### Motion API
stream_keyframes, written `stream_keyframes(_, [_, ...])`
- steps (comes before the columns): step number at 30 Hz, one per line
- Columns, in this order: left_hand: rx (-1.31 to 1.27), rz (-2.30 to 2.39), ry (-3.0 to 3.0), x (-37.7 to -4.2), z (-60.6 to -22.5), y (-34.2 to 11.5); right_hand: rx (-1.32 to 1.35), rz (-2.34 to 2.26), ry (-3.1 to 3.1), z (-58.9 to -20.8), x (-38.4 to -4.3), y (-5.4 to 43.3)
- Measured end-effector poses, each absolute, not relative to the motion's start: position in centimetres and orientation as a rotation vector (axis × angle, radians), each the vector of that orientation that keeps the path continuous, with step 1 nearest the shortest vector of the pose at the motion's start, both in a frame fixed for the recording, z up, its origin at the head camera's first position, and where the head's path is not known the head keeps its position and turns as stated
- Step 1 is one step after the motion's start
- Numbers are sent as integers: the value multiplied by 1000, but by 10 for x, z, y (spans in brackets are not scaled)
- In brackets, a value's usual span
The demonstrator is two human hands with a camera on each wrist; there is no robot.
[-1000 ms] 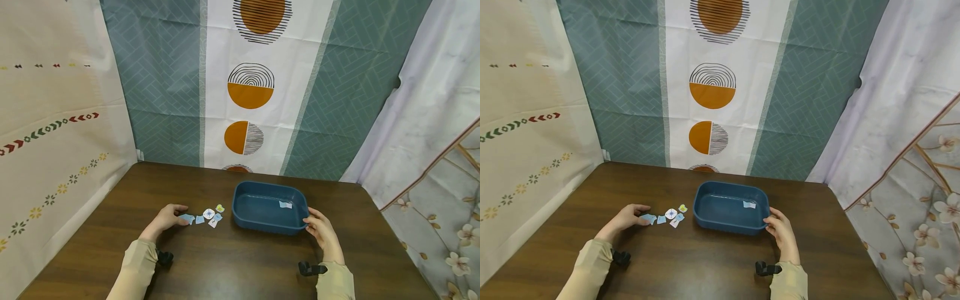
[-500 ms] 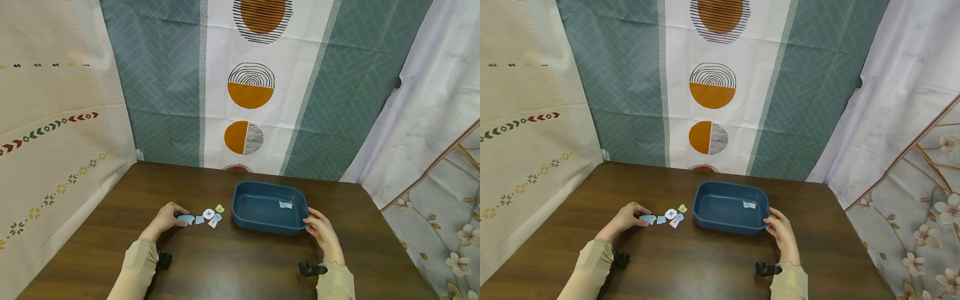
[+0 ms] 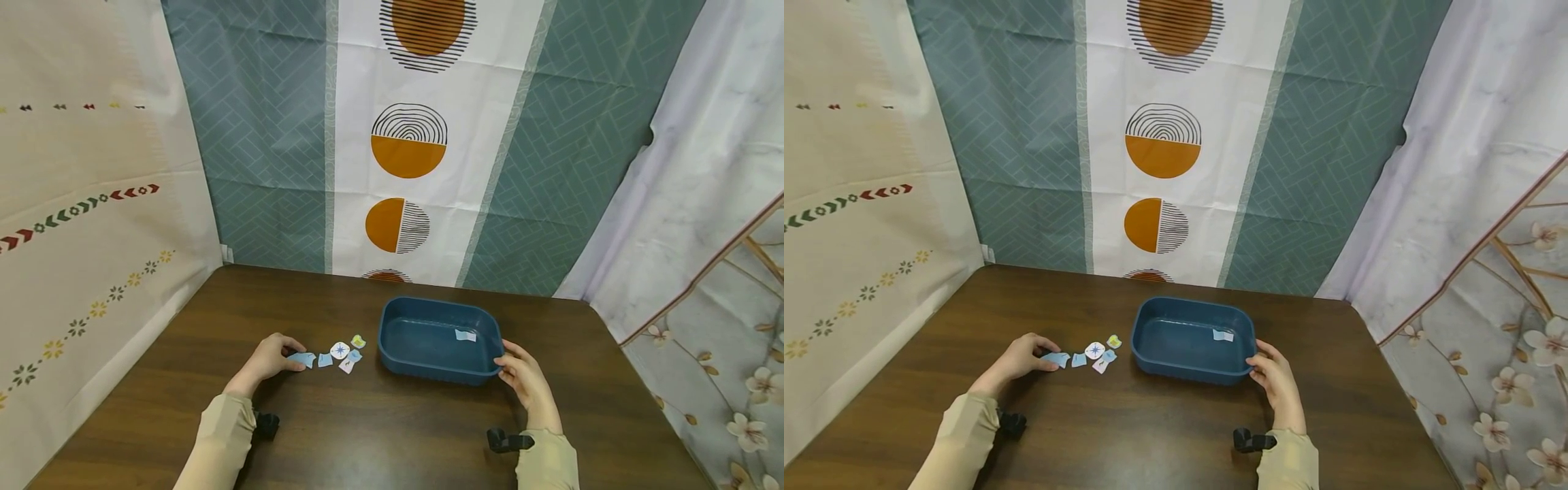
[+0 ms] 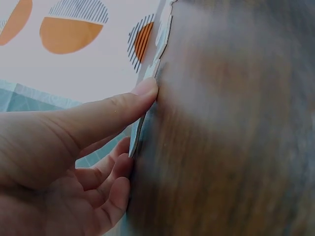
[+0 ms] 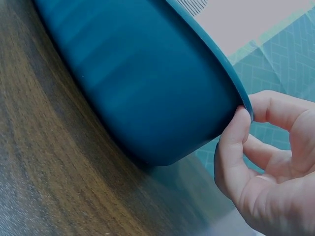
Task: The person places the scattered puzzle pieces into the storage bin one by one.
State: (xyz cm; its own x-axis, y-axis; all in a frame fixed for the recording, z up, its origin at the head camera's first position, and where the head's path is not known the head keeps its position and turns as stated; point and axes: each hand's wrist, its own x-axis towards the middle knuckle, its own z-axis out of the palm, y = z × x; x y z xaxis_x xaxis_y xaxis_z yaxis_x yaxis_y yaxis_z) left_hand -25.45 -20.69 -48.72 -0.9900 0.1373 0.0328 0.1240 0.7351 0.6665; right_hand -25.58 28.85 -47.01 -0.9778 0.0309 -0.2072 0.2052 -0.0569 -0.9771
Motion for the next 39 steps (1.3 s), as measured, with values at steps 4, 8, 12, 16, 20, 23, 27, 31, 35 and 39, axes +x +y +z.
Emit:
stream_keyframes(4, [180, 1160, 2906, -255, -487, -207, 291, -2186, 2054, -468, -256, 287])
stream_keyframes(8, [164, 1212, 2905, -255, -486, -208, 277, -2182, 2066, -468, -257, 286])
stream_keyframes(12, [135, 1272, 2894, -255, -486, -208, 273, -2181, 2076, -467, -256, 286])
stream_keyframes(16, [97, 1359, 2861, -255, -487, -209, 268, -2171, 2080, -466, -256, 286])
stream_keyframes(20, [29, 1455, 2814, -256, -487, -210, 264, -2179, 2075, -467, -257, 287])
stream_keyframes(23, [-6, 1538, 2769, -257, -488, -211, 266, -2196, 2060, -466, -256, 287])
stream_keyframes(27, [-54, 1650, 2686, -258, -490, -214, 271, -2196, 2050, -465, -254, 288])
stream_keyframes(31, [-87, 1709, 2624, -258, -493, -217, 276, -2179, 2059, -466, -254, 288])
stream_keyframes(35, [-72, 1767, 2571, -259, -496, -219, 271, -2177, 2064, -467, -254, 288])
stream_keyframes(39, [-52, 1820, 2518, -259, -497, -219, 269, -2175, 2062, -467, -254, 288])
